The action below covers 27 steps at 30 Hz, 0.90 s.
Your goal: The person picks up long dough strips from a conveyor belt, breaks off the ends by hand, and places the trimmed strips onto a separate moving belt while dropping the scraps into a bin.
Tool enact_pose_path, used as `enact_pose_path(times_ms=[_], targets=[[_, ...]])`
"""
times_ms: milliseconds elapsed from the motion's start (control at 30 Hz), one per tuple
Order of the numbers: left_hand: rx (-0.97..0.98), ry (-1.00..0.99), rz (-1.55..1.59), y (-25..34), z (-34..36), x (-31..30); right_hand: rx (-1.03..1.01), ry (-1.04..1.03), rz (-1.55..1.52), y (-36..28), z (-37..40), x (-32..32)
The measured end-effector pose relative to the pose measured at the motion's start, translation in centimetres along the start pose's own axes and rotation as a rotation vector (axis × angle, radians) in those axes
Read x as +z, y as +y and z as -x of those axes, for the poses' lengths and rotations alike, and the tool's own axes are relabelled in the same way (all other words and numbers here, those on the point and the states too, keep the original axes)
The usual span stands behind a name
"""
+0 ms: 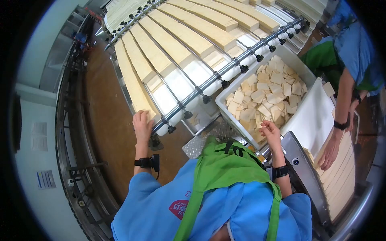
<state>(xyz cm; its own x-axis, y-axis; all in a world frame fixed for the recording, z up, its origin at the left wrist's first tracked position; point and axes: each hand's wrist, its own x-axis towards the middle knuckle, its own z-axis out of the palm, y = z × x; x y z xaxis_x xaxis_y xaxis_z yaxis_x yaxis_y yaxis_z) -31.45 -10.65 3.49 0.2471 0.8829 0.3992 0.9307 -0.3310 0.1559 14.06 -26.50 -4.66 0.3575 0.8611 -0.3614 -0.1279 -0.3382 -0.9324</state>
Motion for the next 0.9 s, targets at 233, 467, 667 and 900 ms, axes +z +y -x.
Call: enact_pose_path(times_ms=[233,467,667,900], targets=[[0.241,-0.053,0.005,0.3,-2.0,0.0,0.018,0.059,-0.007,1.0,0.8,-0.6],[0.118,-0.287,-0.070,3.9,-5.0,-0.8,-0.048,0.153,-0.119,-1.1,3.8,-2.5],[0.265,-0.323,0.145,12.5,-10.2,2.3,-0.122,0.466,-0.265,-0.9,7.8,-7.5],[0.866,-0.407,0.565,31.4,-10.4,6.4,-0.214,1.313,-0.067,4.2,13.8,-17.3]])
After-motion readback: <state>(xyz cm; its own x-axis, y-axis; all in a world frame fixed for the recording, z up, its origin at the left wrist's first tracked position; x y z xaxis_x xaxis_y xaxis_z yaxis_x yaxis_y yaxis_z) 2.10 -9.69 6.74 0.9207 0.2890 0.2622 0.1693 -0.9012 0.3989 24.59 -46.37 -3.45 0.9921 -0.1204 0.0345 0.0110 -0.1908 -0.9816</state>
